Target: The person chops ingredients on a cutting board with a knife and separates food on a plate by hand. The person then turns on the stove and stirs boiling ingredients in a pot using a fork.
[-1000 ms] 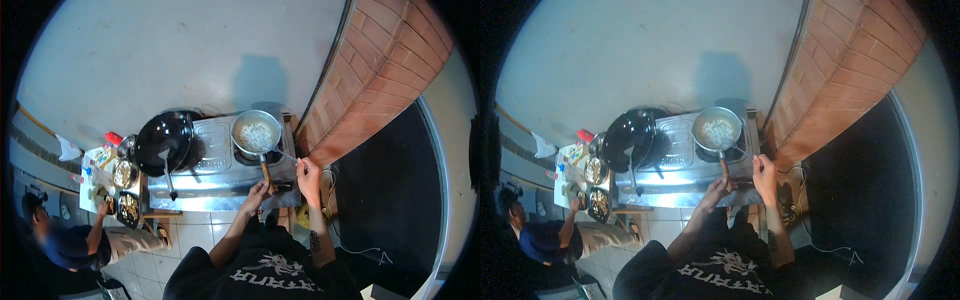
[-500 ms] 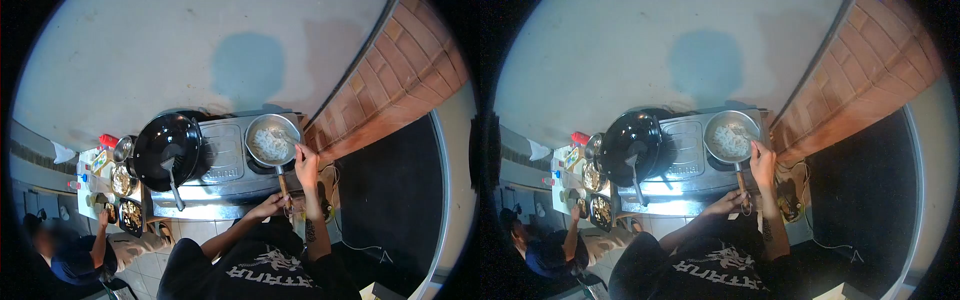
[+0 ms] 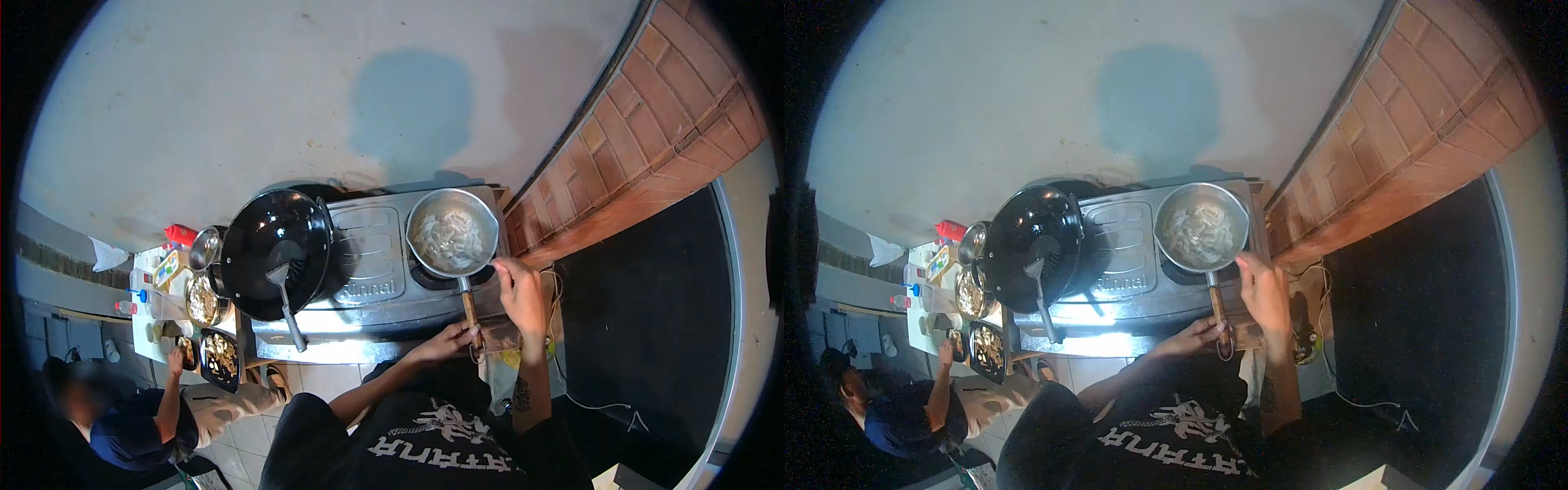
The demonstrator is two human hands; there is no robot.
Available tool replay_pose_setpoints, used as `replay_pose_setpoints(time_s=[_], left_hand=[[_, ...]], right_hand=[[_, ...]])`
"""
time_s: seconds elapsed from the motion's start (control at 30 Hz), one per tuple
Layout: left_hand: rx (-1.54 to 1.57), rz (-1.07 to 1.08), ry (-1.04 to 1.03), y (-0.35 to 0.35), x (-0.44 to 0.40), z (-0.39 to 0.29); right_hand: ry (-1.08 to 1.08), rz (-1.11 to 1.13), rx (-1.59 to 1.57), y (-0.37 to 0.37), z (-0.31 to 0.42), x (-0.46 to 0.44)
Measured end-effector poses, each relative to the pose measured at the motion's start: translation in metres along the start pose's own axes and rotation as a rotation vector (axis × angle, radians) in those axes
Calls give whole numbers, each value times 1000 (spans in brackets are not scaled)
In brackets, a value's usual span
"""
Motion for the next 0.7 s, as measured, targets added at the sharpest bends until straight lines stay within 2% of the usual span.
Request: replay_pose_setpoints(time_s=[0.07,0.13,0.23,0.3,0.33,0.4,0.63,0.7], left_hand=[[-23,-3,-3,2,0,1],[-47,-4,-9,2,0,0],[36,-5,27,3,-3,6],[-72,-34,-62,10,-10,12],[-71,-33,-60,9,-10,14],[11,-53,-54,6,-10,12],[-15,-76,-47,2,-5,4],[110,-70,83,-3,2,-1]], right_hand=[[-20,-27,37,-1,-3,-3],[-89,-146,108,-3,-5,-8],[-75,-199,73,-23,-12,-13],[-78,-214,-3,-34,-7,-17],[-80,-214,-3,-40,-7,-17],[47,-190,-72,-50,-5,-19],[12,0,-83,-18,13,-3],[-29,-5,-40,-8,11,2]])
Point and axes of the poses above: each hand's wrist, its own x-axis away from the middle knuckle, its own y-axis out of the back of the hand, z = x × y, the point moved 2 cm from there along -x, towards the middle knuckle, and after that the axes turned 15 degrees about y, right-handed, at the moved point
